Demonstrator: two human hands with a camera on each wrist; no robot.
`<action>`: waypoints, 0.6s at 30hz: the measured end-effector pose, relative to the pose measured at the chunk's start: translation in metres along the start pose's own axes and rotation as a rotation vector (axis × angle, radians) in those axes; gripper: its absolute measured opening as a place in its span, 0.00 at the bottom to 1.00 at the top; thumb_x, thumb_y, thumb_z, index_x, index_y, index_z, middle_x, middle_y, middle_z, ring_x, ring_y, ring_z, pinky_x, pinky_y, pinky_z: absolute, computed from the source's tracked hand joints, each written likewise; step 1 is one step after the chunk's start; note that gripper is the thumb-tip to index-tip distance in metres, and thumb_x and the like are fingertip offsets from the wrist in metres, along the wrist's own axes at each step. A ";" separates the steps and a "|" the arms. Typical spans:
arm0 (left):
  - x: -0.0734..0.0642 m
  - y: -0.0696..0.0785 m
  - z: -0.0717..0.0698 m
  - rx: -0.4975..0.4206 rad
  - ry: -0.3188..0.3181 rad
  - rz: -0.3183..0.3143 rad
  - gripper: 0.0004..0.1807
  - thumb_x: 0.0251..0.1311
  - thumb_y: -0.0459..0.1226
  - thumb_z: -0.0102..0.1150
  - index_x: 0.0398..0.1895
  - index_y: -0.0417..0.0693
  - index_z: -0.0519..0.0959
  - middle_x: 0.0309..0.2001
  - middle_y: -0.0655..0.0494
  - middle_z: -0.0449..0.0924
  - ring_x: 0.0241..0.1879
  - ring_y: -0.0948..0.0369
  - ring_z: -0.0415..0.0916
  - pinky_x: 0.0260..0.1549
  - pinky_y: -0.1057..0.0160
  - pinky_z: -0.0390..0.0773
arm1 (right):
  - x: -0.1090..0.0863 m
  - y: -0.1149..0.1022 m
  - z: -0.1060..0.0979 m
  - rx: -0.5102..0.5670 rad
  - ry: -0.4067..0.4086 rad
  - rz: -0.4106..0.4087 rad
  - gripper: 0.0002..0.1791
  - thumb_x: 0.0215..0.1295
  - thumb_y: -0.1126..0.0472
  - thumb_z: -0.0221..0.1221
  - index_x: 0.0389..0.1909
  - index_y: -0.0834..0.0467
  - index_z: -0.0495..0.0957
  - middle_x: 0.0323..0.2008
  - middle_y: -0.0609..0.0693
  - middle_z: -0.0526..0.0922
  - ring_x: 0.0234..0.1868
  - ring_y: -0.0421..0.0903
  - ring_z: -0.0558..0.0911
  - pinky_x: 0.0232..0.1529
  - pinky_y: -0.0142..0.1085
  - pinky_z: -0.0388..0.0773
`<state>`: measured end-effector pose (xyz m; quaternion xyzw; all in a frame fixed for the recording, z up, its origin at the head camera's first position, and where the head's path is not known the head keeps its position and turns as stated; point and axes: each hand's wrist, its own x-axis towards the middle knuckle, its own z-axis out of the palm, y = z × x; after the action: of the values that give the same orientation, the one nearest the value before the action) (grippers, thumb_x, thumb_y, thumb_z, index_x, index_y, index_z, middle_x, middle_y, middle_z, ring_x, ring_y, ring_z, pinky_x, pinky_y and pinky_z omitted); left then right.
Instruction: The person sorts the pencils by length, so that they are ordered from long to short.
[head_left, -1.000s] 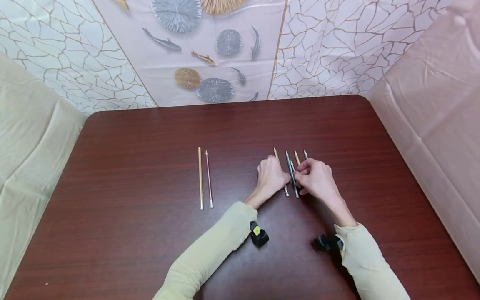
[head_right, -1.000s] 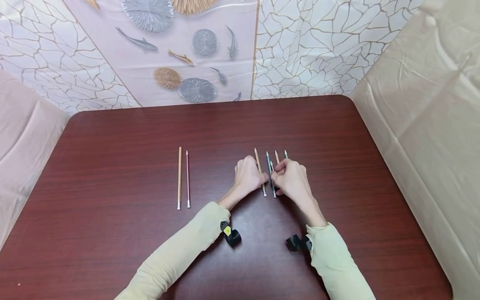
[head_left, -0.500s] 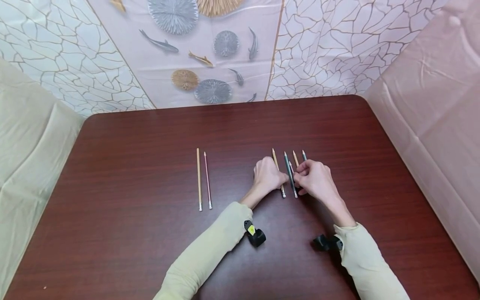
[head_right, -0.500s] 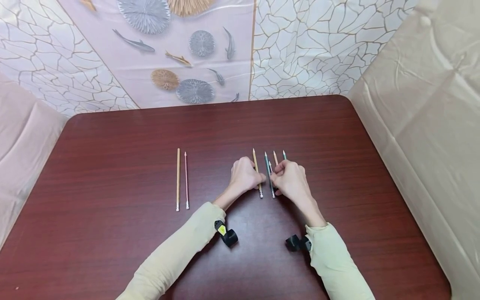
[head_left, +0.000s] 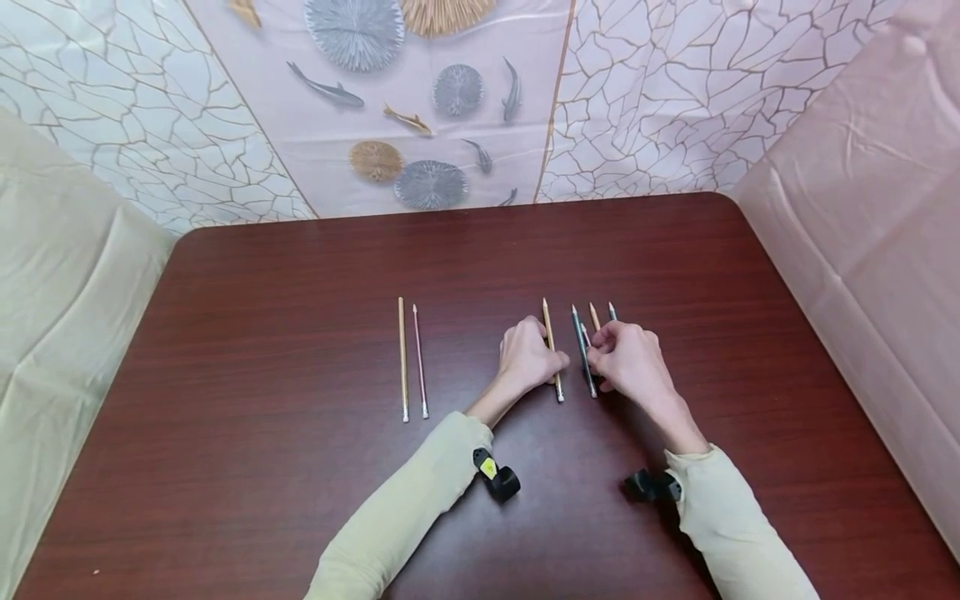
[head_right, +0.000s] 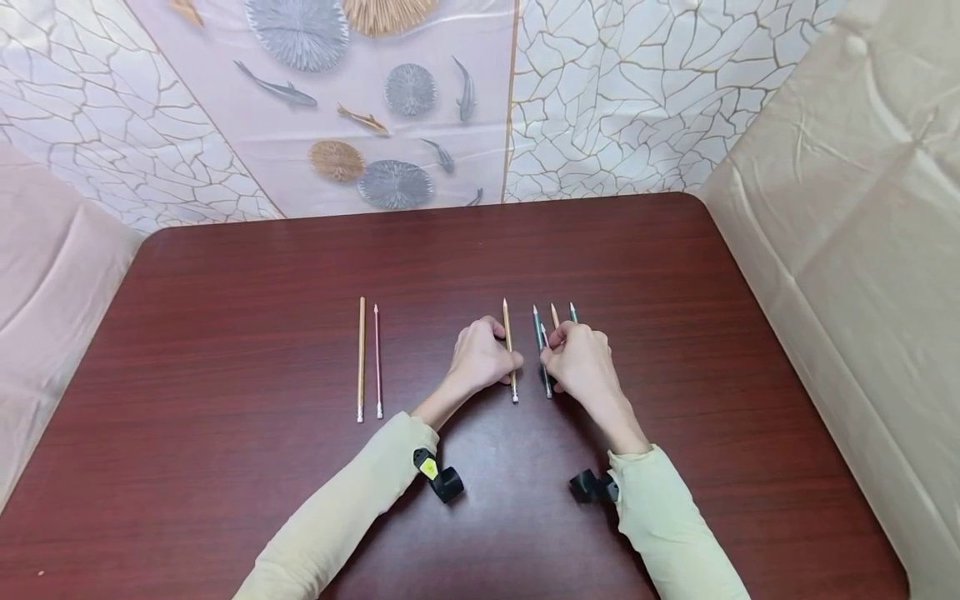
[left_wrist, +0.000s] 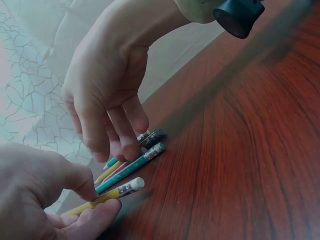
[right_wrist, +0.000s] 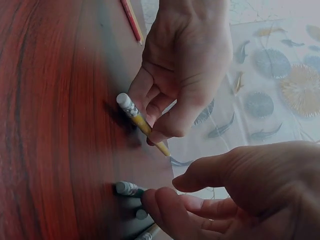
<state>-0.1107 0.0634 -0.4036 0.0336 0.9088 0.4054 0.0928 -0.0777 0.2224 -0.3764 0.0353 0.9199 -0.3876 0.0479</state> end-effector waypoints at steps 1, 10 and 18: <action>-0.001 -0.001 -0.001 0.000 0.000 0.000 0.19 0.43 0.37 0.73 0.40 0.43 0.78 0.17 0.63 0.75 0.26 0.59 0.80 0.35 0.62 0.77 | 0.000 -0.001 0.001 -0.014 0.004 0.000 0.06 0.59 0.68 0.58 0.36 0.67 0.77 0.26 0.57 0.84 0.15 0.48 0.83 0.17 0.37 0.79; -0.005 -0.004 -0.006 -0.049 -0.013 -0.033 0.21 0.45 0.36 0.72 0.43 0.43 0.77 0.12 0.65 0.75 0.17 0.66 0.77 0.37 0.62 0.77 | 0.002 -0.007 0.006 -0.096 0.027 -0.002 0.07 0.59 0.66 0.59 0.36 0.65 0.78 0.28 0.56 0.85 0.13 0.46 0.82 0.17 0.36 0.79; -0.007 -0.006 -0.008 -0.035 -0.005 -0.037 0.20 0.45 0.36 0.73 0.43 0.44 0.78 0.18 0.63 0.77 0.22 0.62 0.80 0.37 0.61 0.77 | 0.006 -0.008 0.013 -0.218 0.084 -0.029 0.07 0.56 0.63 0.61 0.34 0.62 0.80 0.23 0.49 0.83 0.22 0.50 0.82 0.29 0.49 0.76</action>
<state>-0.1056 0.0529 -0.4018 0.0162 0.9018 0.4194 0.1034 -0.0840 0.2079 -0.3802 0.0327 0.9583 -0.2838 0.0073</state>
